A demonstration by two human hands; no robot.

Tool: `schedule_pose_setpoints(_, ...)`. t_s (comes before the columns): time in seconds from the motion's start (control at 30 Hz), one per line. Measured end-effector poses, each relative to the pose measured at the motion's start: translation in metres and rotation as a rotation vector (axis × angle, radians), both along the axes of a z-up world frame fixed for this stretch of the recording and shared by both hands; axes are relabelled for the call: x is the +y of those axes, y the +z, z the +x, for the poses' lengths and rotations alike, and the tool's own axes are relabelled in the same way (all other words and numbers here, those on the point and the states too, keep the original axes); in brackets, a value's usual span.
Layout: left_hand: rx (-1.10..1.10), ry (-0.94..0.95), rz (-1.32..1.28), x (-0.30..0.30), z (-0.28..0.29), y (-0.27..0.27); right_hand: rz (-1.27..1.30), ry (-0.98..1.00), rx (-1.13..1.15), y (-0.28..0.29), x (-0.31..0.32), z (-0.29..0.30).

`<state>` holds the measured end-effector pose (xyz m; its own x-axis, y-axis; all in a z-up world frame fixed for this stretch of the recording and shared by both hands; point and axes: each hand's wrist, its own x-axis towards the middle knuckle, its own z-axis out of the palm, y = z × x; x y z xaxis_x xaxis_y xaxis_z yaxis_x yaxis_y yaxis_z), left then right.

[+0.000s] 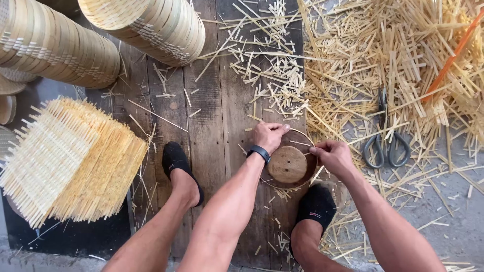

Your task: Trimming excess bamboo strips from a woven plate using scissors and fitting it into a bamboo ring to form a basket or lid.

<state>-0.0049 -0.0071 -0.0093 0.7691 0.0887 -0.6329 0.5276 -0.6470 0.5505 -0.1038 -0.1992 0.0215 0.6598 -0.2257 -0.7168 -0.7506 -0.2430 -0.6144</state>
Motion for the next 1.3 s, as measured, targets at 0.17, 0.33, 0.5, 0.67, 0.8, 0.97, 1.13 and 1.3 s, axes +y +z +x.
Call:
schedule_pose_setpoints(0.17, -0.275, -0.015, 0.089, -0.005, -0.013, 0.003, 0.016, -0.079, 0.001, -0.009, 0.004, 0.000)
schedule_pose_setpoints(0.33, -0.464, -0.045, 0.073, 0.015, -0.016, -0.009, -0.010, -0.066, -0.061, 0.014, 0.004, -0.011)
schedule_pose_setpoints(0.5, -0.400, 0.025, 0.118, 0.087, -0.055, -0.022, 0.260, -0.137, 0.024, -0.025, 0.007, -0.057)
schedule_pose_setpoints(0.67, 0.082, 0.343, -0.279, 0.104, -0.058, -0.016, 0.363, -0.338, -0.005, -0.051, 0.013, -0.065)
schedule_pose_setpoints(0.8, 0.053, 0.372, -0.113, 0.088, -0.050, 0.009, 0.295, -0.367, 0.024, -0.030, 0.021, -0.061)
schedule_pose_setpoints(0.97, 0.104, 0.426, -0.320, 0.096, -0.061, 0.001, 0.423, -0.428, -0.082, -0.002, 0.020, -0.058)
schedule_pose_setpoints(1.13, 0.383, 0.821, -0.873, 0.082, -0.121, 0.011, 0.555, -0.417, 0.015, -0.012, 0.036, -0.079)
schedule_pose_setpoints(1.3, 0.239, 0.671, -0.623, 0.065, -0.138, -0.022, 0.421, -0.444, 0.034, -0.026, 0.043, -0.080)
